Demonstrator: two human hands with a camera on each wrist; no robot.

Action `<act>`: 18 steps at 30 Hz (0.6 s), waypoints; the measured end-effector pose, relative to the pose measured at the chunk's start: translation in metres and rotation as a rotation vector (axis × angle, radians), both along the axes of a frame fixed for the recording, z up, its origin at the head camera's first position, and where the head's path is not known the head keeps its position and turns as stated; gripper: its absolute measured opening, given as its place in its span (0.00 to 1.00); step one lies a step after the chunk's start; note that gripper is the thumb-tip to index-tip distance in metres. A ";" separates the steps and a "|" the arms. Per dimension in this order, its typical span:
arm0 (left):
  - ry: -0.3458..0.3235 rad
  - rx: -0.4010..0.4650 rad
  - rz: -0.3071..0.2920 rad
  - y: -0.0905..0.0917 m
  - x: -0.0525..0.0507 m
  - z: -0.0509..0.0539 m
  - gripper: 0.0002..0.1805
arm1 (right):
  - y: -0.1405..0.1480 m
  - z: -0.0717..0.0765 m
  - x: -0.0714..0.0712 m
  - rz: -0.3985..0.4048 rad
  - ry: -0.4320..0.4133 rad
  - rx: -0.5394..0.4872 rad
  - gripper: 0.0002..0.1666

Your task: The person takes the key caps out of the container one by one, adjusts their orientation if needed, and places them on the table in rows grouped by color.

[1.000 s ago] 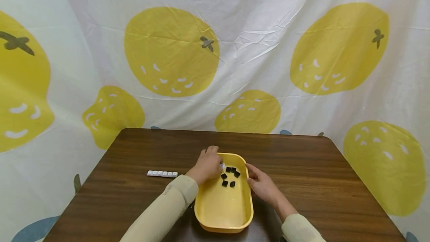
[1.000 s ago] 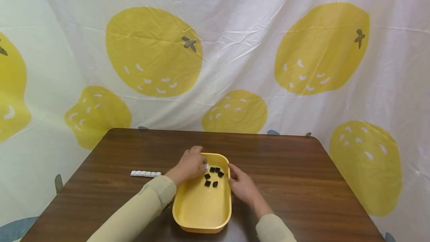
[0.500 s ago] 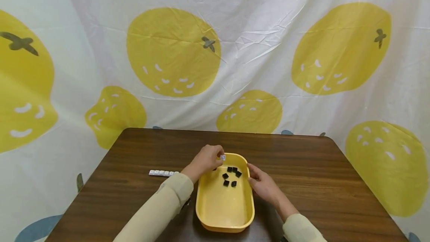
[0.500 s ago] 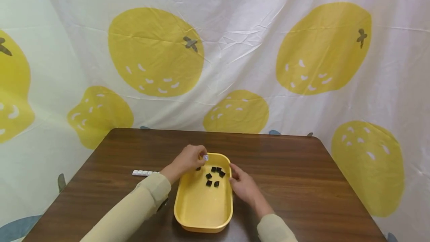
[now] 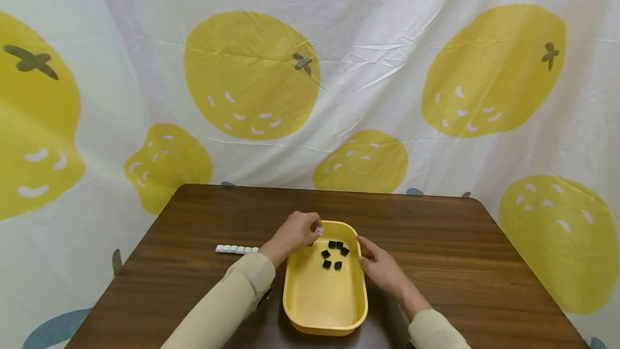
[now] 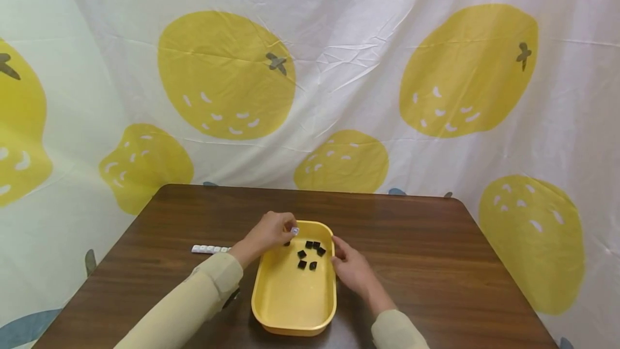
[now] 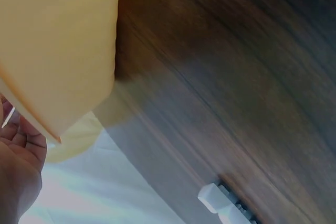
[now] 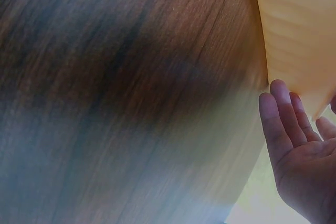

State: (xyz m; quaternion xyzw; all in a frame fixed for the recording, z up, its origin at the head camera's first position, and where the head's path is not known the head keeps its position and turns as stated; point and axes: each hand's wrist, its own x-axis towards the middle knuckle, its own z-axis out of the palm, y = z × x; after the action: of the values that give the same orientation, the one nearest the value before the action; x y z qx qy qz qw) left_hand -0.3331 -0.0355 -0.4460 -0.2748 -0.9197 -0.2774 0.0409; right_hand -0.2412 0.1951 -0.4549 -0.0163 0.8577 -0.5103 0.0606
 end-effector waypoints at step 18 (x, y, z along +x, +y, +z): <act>-0.105 0.185 0.032 -0.014 0.007 0.003 0.05 | -0.001 0.002 0.001 0.005 -0.003 -0.006 0.31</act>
State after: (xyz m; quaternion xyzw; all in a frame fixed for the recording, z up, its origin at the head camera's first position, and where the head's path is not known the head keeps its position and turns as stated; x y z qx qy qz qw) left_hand -0.3258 -0.0493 -0.4429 -0.2400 -0.8953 -0.3747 0.0222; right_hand -0.2403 0.1946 -0.4528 -0.0180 0.8560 -0.5128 0.0631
